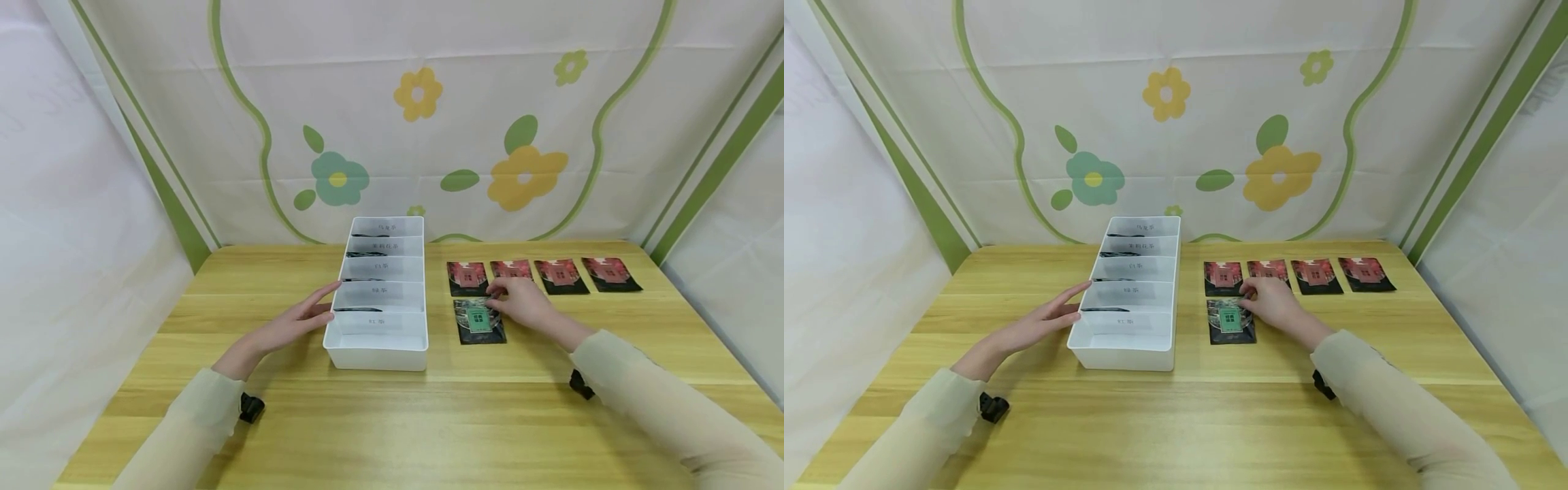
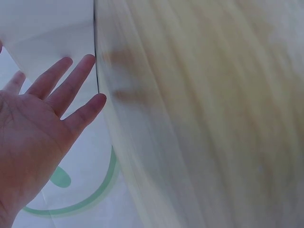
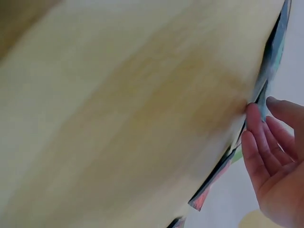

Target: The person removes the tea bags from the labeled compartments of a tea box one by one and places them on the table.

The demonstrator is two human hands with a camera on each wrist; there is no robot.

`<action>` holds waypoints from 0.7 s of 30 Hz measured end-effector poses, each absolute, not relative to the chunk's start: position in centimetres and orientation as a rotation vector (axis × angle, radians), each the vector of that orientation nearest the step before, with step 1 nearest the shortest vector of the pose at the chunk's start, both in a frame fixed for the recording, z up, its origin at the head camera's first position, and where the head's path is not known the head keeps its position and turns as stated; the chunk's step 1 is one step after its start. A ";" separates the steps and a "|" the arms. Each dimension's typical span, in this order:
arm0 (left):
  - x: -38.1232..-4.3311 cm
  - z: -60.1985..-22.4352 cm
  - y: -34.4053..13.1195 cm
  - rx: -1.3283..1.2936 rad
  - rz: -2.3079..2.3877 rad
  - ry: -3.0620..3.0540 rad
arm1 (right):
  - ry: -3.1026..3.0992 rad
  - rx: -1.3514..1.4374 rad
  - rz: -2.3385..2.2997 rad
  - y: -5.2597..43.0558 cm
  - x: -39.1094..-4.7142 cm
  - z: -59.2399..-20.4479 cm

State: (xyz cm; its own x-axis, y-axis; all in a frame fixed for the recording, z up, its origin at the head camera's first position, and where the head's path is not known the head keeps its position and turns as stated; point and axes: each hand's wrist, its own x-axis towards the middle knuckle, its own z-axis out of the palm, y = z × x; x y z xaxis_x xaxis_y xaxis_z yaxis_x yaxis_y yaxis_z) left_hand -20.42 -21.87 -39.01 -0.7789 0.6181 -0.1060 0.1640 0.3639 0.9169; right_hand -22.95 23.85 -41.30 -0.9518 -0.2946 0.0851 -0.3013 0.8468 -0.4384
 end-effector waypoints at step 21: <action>-20.5 -39.2 -21.9 0.673 1.410 2.206 | -2.794 0.727 1.070 19.2 -19.8 -36.9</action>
State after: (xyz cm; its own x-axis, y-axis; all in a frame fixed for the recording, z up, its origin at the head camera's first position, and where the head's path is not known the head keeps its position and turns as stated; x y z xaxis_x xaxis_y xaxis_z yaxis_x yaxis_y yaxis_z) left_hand -20.47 -21.85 -39.24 -0.7875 0.6083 -0.0985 0.1660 0.3633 0.9168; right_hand -19.80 19.19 -36.87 -0.8866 -0.4067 0.2204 -0.4499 0.6473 -0.6153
